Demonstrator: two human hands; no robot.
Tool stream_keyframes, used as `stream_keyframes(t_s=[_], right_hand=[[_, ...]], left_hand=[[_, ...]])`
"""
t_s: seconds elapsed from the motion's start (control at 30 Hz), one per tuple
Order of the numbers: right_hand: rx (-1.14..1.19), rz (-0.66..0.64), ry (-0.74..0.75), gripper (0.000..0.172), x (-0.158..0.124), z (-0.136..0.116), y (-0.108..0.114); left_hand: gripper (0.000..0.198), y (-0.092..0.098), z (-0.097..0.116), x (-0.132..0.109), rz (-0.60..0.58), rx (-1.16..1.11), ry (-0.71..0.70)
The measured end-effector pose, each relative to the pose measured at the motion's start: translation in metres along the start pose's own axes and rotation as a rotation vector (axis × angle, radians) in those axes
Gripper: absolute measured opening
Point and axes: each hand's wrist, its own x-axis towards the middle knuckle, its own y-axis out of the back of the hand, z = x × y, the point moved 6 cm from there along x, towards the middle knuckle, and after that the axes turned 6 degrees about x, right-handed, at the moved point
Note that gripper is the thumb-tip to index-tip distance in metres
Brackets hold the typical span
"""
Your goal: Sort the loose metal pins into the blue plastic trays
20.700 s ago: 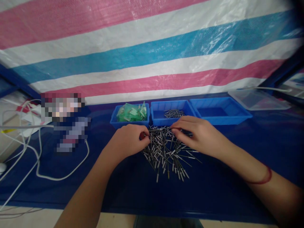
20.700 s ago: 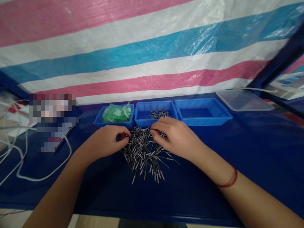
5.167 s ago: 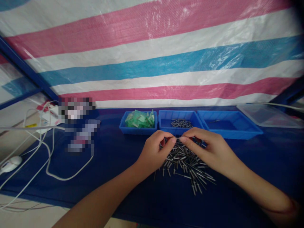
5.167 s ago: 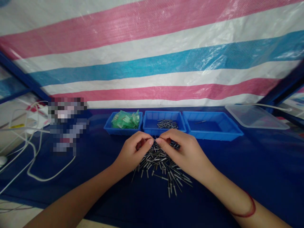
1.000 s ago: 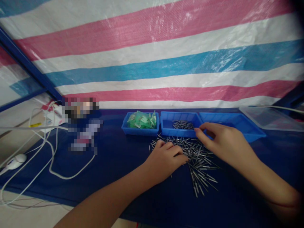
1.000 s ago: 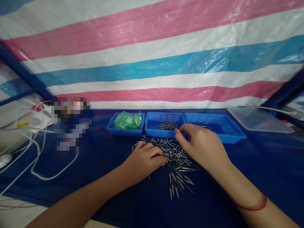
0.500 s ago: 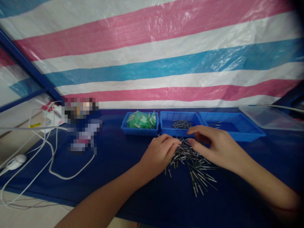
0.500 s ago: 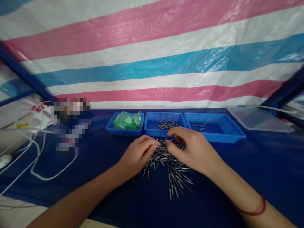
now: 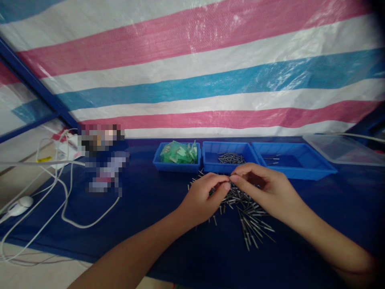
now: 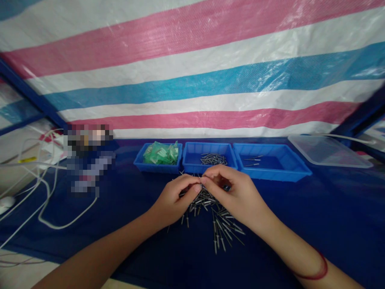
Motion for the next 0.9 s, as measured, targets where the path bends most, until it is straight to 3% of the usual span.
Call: stream_keyframes(t_s=[0.13, 0.4, 0.7, 0.8, 0.9], right_hand=[[-0.033, -0.047, 0.016, 0.017, -0.003, -0.003, -0.005], [-0.078, -0.088, 0.076, 0.012, -0.002, -0.01, -0.003], [-0.155, -0.203, 0.214, 0.01, 0.001, -0.024, -0.007], [-0.283, -0.117, 0.229, 0.014, 0.006, -0.023, 0.007], [-0.577, 0.131, 0.163, 0.016, 0.014, -0.011, 0.047]], left_hand=[[0.019, -0.003, 0.001, 0.0, -0.034, 0.001, -0.015], [0.015, 0.008, -0.003, 0.002, 0.075, -0.022, 0.039], [0.02, 0.01, -0.004, 0.002, 0.091, -0.016, 0.008], [0.026, 0.008, -0.002, 0.001, 0.049, 0.05, -0.001], [0.031, 0.001, 0.004, -0.001, -0.06, 0.192, -0.094]])
